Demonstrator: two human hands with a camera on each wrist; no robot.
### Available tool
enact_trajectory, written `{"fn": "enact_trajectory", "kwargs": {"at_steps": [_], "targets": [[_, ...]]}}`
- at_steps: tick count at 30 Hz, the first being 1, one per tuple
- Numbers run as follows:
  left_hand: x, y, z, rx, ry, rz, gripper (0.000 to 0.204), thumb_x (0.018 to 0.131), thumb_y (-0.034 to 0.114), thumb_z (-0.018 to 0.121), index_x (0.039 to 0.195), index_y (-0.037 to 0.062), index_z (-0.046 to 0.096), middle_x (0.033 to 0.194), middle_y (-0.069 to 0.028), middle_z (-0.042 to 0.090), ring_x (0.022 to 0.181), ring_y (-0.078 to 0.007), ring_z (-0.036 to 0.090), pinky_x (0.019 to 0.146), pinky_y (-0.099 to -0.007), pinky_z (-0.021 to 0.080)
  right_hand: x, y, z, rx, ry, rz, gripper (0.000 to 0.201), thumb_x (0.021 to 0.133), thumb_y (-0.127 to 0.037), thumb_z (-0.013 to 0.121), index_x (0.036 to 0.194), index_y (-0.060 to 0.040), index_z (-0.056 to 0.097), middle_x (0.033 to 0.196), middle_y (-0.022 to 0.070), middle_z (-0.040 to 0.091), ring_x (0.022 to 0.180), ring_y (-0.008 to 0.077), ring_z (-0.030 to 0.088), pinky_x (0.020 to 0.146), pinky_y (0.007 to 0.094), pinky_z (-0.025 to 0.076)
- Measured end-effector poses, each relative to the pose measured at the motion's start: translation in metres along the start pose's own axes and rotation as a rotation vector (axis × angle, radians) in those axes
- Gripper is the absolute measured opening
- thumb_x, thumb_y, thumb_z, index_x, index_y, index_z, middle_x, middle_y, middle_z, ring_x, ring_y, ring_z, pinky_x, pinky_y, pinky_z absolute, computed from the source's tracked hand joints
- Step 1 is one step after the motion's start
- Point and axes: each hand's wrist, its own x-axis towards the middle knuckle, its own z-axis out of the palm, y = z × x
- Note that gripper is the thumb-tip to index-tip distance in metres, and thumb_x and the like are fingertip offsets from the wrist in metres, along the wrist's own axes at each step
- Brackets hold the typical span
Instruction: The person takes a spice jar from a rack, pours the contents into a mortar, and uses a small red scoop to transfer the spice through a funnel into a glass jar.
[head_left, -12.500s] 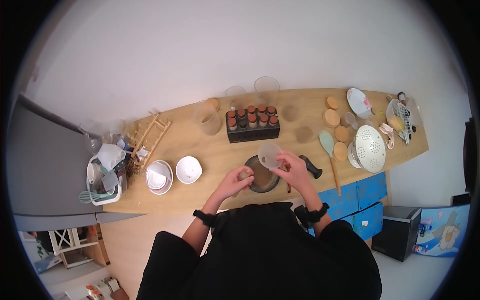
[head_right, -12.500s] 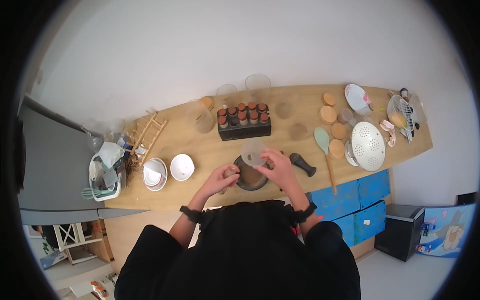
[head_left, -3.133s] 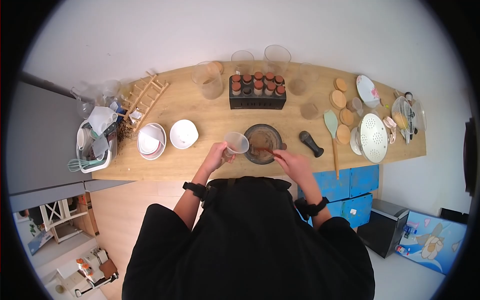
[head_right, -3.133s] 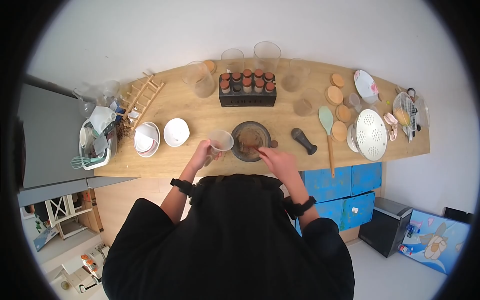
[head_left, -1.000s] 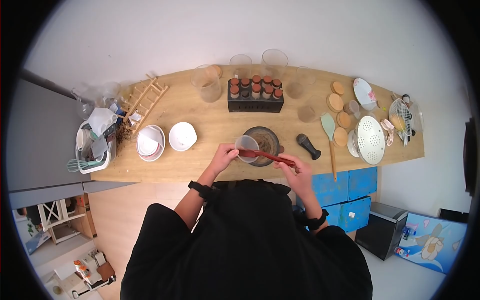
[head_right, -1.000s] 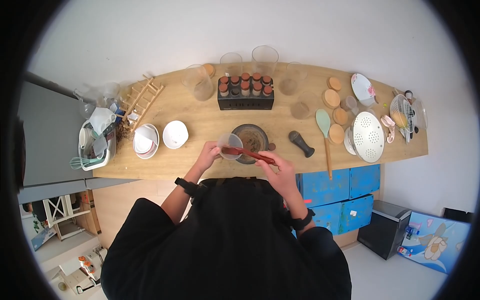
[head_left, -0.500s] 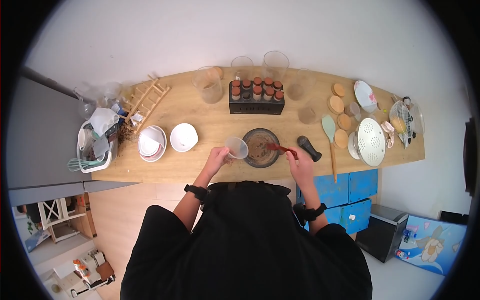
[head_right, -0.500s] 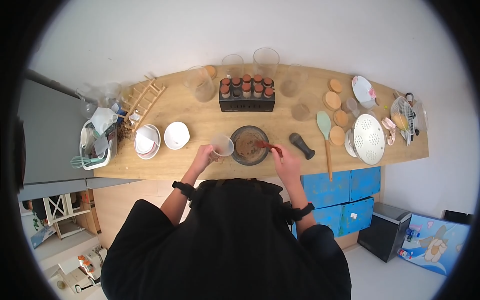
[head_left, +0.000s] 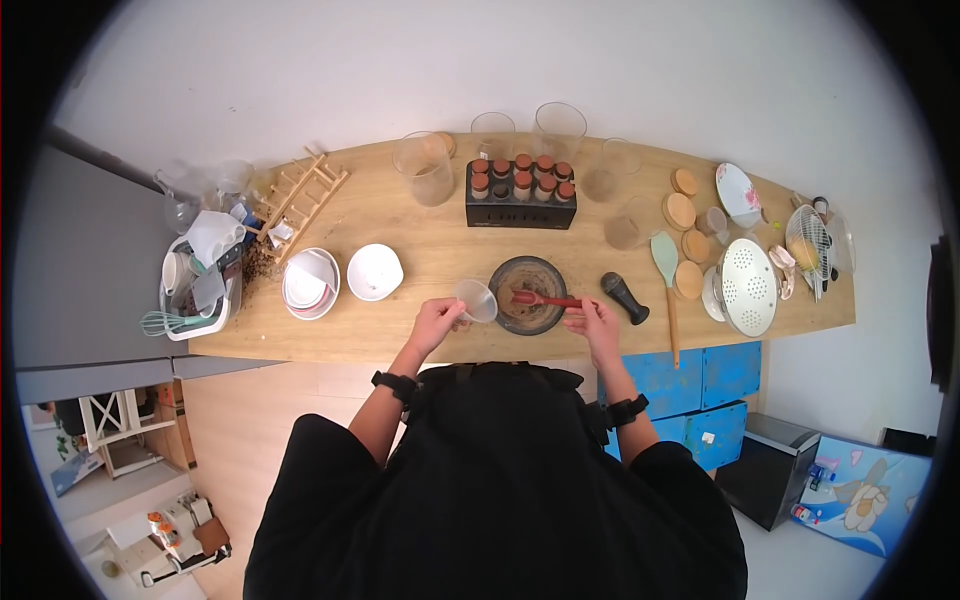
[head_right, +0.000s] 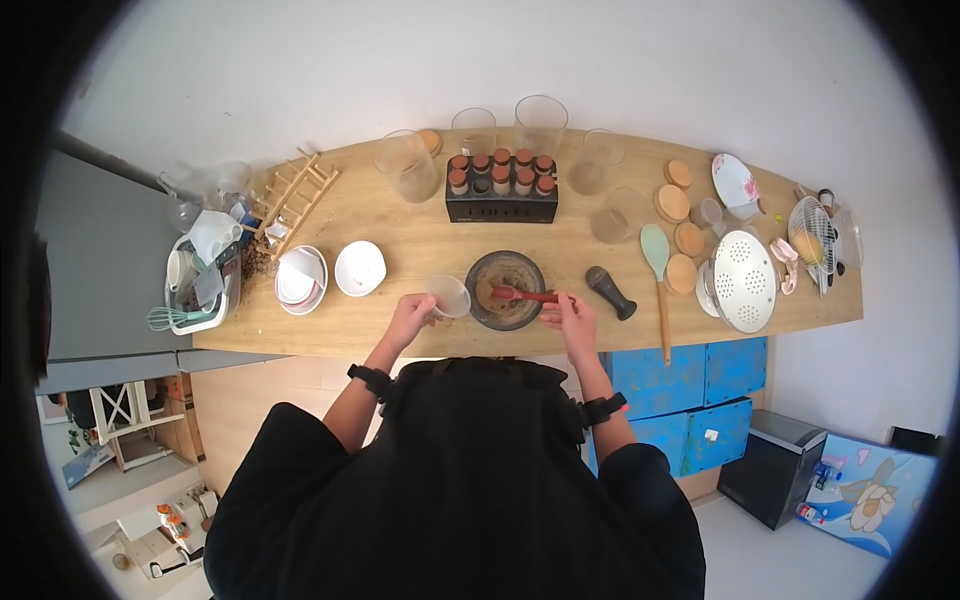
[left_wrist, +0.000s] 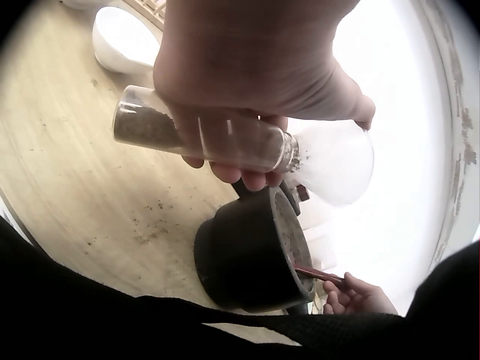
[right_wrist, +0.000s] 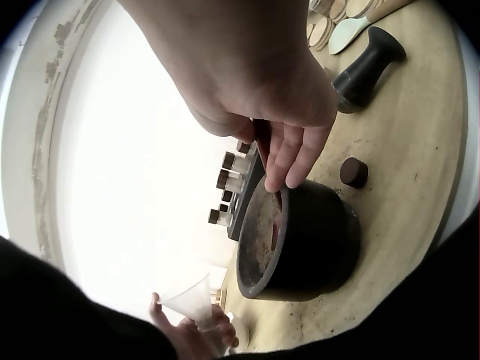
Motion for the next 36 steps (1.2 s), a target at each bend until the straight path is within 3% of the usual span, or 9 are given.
{"fn": "enact_trajectory", "kwargs": {"at_steps": [6,12,15,17,24,27,29,32,36], "targets": [[0.006,-0.007,0.003,0.139,0.038,-0.014,0.032,0.088,0.030,0.057,0.081,0.0009,0.066,0.065,-0.0039,0.062,0.059,-0.0083,0.055,0.057,-0.0242,0.045,-0.013,-0.014,-0.007,0.157,0.031,0.059,0.029,0.096,-0.025,0.048,0.106,0.0012,0.055,0.090,0.0150,0.065,0.072,0.0195,0.066,0.064,0.0282,0.054],[0.013,0.001,0.006,0.296,-0.007,0.072,0.031,0.086,0.030,0.059,0.083,0.0008,0.067,0.064,-0.0042,0.062,0.058,-0.0102,0.056,0.057,-0.0242,0.044,-0.045,-0.056,0.006,0.146,-0.008,-0.090,0.024,0.095,-0.020,0.051,0.106,0.0002,0.057,0.088,0.0143,0.065,0.072,0.0188,0.066,0.065,0.0268,0.053],[0.017,0.005,0.014,0.263,-0.070,0.133,0.034,0.085,0.032,0.059,0.086,-0.0007,0.066,0.067,-0.0034,0.062,0.061,-0.0109,0.056,0.057,-0.0250,0.044,-0.070,-0.081,0.038,-0.080,-0.113,-0.239,0.021,0.093,-0.014,0.053,0.107,0.0005,0.058,0.088,0.0139,0.066,0.072,0.0165,0.065,0.067,0.0259,0.052],[0.018,0.011,0.023,0.020,-0.058,0.201,0.042,0.085,0.039,0.056,0.087,-0.0022,0.065,0.072,-0.0028,0.062,0.067,-0.0106,0.056,0.059,-0.0251,0.044,-0.081,-0.091,0.046,-0.483,-0.258,-0.584,0.019,0.092,-0.009,0.053,0.107,0.0016,0.058,0.088,0.0126,0.067,0.072,0.0143,0.065,0.068,0.0253,0.051],[0.015,0.010,0.023,-0.136,-0.114,0.123,0.052,0.085,0.048,0.051,0.087,-0.0020,0.065,0.073,-0.0030,0.060,0.069,-0.0102,0.054,0.060,-0.0247,0.045,-0.069,-0.098,0.017,-0.262,0.006,-0.639,0.018,0.089,-0.005,0.054,0.104,0.0025,0.059,0.087,0.0102,0.068,0.073,0.0125,0.066,0.066,0.0242,0.050],[0.016,0.000,0.015,-0.086,-0.063,0.138,0.051,0.087,0.046,0.051,0.086,-0.0025,0.064,0.071,-0.0036,0.059,0.066,-0.0103,0.053,0.059,-0.0247,0.045,-0.051,-0.083,0.019,-0.471,0.026,-0.583,0.016,0.088,-0.007,0.057,0.102,0.0000,0.060,0.089,0.0111,0.068,0.071,0.0148,0.066,0.064,0.0242,0.050],[0.015,0.002,0.012,-0.120,-0.042,0.072,0.049,0.088,0.043,0.051,0.086,-0.0032,0.065,0.070,-0.0041,0.058,0.064,-0.0106,0.054,0.059,-0.0243,0.045,-0.037,-0.064,0.030,-0.762,-0.003,-0.800,0.017,0.084,-0.010,0.062,0.100,-0.0043,0.061,0.088,0.0096,0.067,0.071,0.0199,0.066,0.062,0.0263,0.051],[0.010,0.009,0.007,-0.098,-0.047,0.047,0.046,0.089,0.040,0.050,0.087,-0.0034,0.065,0.068,-0.0049,0.058,0.063,-0.0109,0.054,0.059,-0.0242,0.046,-0.032,-0.058,0.040,-0.935,-0.092,-1.015,0.021,0.080,-0.012,0.067,0.100,-0.0082,0.063,0.086,0.0076,0.066,0.071,0.0236,0.063,0.060,0.0294,0.051],[0.006,0.007,0.005,-0.111,-0.034,0.046,0.045,0.090,0.039,0.050,0.087,-0.0033,0.065,0.069,-0.0066,0.060,0.063,-0.0117,0.056,0.058,-0.0244,0.047,-0.031,-0.049,0.031,-1.013,-0.205,-0.966,0.022,0.079,-0.013,0.067,0.101,-0.0096,0.063,0.085,0.0051,0.065,0.071,0.0232,0.063,0.059,0.0312,0.051]]}}
